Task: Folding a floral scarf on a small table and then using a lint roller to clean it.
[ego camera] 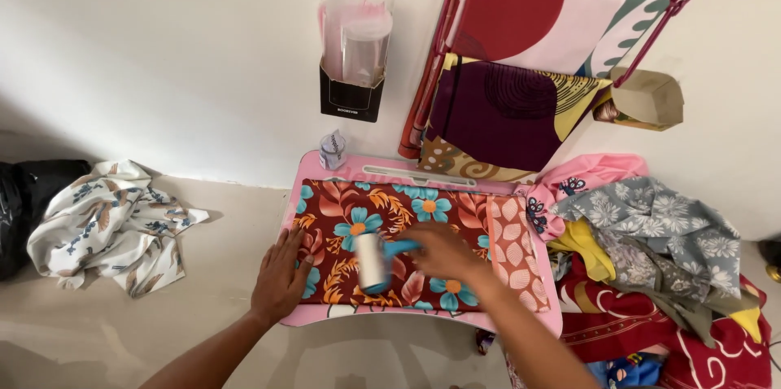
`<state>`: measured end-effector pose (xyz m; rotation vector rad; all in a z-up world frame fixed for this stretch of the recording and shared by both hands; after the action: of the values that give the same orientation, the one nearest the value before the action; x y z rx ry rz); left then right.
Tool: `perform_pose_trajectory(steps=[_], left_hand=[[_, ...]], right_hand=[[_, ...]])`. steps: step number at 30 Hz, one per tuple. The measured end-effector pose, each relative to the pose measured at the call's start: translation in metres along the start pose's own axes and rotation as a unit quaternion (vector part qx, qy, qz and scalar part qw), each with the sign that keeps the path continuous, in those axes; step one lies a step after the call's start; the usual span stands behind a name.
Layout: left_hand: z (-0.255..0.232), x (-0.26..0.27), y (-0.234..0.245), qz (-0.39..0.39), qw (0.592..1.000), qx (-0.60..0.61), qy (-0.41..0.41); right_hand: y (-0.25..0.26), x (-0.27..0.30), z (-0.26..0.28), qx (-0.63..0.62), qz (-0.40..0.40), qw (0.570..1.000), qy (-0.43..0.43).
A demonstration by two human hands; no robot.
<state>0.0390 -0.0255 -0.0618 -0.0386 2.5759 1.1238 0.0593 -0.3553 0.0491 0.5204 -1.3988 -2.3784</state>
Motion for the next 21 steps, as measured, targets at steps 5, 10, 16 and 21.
perform_pose_trajectory(steps=[5,10,16,21], left_hand=[[-0.001,-0.002,0.002,0.004,1.0,-0.003,-0.002],[-0.001,0.0,0.001,0.005,1.0,-0.012,0.013],[0.002,-0.002,0.003,0.013,0.999,-0.033,0.016],[-0.016,-0.004,0.023,0.066,0.993,0.044,0.089]], right_hand=[[-0.041,-0.034,0.055,-0.055,0.026,0.998,0.029],[0.004,0.006,0.021,-0.018,0.086,0.996,-0.036],[0.094,0.119,-0.097,0.113,0.044,0.981,-0.154],[0.114,0.18,-0.136,0.128,-0.003,0.957,-0.259]])
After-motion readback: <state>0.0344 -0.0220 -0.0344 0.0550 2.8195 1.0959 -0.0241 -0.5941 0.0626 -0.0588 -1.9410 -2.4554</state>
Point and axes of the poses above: each hand's wrist, its own x-axis away from the middle knuckle, its own y-axis out of the back of the hand, z = x × y, the point moved 1 cm from there along -x, towards the middle knuckle, and after that the axes turned 5 degrees about -z, right-handed, at the moved point
